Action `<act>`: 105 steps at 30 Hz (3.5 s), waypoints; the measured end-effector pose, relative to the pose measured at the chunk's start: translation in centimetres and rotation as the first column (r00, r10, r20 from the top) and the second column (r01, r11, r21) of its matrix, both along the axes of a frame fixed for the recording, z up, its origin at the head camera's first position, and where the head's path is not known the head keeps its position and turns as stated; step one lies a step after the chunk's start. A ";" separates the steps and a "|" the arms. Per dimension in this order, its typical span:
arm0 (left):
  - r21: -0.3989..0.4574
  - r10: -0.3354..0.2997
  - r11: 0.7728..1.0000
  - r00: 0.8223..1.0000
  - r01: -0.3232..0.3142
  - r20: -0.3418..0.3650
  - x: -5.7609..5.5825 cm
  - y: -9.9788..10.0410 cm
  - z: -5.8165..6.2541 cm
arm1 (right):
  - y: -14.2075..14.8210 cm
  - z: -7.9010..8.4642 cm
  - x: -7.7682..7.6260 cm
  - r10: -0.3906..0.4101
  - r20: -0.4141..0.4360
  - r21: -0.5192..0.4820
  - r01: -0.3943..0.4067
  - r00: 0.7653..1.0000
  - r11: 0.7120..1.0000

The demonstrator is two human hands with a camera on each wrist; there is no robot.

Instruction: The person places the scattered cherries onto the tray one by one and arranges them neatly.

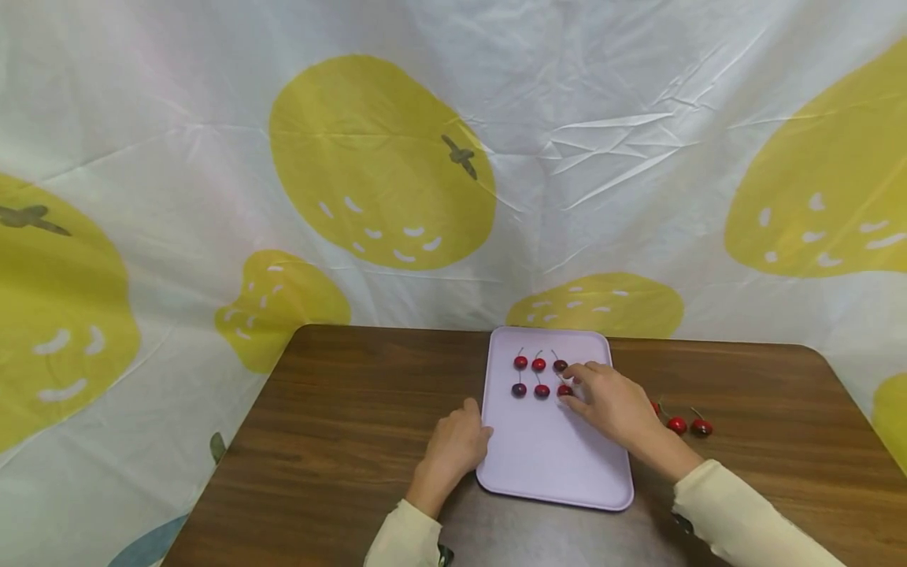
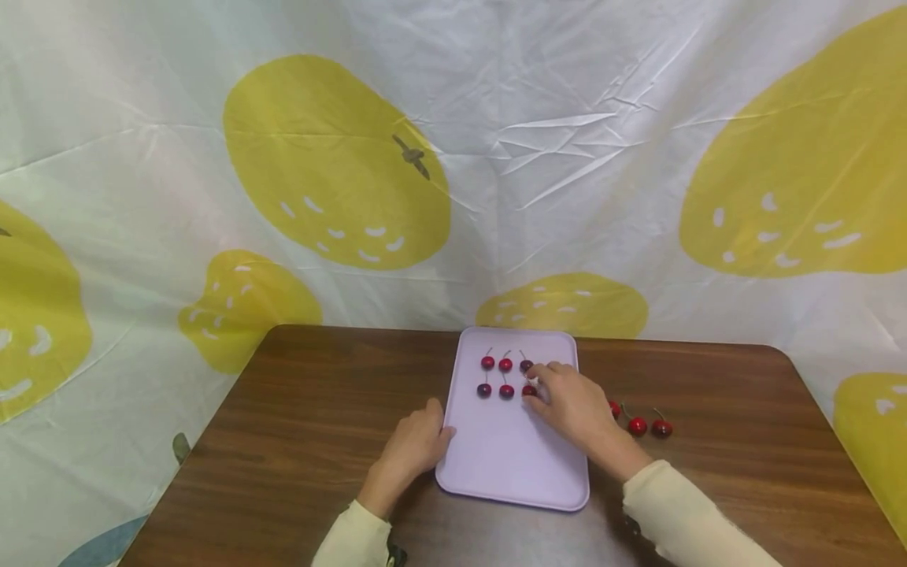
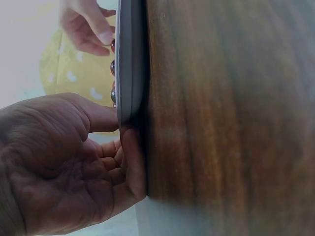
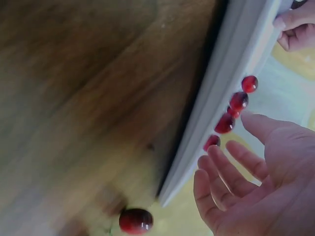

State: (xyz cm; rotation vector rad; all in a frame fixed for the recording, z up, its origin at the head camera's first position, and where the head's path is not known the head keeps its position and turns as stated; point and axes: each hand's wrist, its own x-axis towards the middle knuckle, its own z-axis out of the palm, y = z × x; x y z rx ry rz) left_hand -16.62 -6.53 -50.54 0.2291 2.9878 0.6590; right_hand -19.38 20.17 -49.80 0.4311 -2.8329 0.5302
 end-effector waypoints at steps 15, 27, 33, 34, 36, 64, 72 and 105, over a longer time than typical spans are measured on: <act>0.000 -0.008 1.000 0.999 0.008 0.033 0.0 0.1 -0.1 | 5.6 0.4 2.8 -0.127 -0.125 -0.009 0.126 0.984 0.992; -0.012 -0.013 1.000 0.998 0.014 0.061 -0.2 0.0 0.1 | 7.7 -0.1 4.5 -0.165 -0.148 -0.007 0.165 0.975 0.986; -0.023 -0.013 1.000 0.998 0.014 0.053 -0.2 0.1 0.2 | 8.2 -0.8 4.9 -0.184 -0.151 0.003 0.187 0.971 0.982; -0.023 -0.012 1.000 0.998 0.013 0.055 -0.2 0.1 0.2 | 8.3 -0.8 4.9 -0.187 -0.153 0.006 0.190 0.970 0.982; -0.021 -0.010 1.000 0.998 0.011 0.056 -0.2 0.1 0.1 | 8.4 -0.9 4.9 -0.190 -0.159 0.007 0.193 0.969 0.981; 0.002 -0.007 1.000 0.999 0.007 0.047 0.0 0.1 0.1 | 6.3 -0.2 4.4 -0.160 -0.206 -0.029 0.158 0.965 0.987; -0.004 -0.006 1.000 0.999 0.007 0.038 -0.2 0.0 -0.1 | 1.9 0.7 3.5 -0.134 -0.177 -0.053 0.127 0.975 0.991; -0.041 -0.035 0.999 0.998 0.033 -0.051 0.1 -0.1 0.0 | -7.4 -0.5 3.2 0.085 -0.096 -0.025 -0.088 0.992 0.996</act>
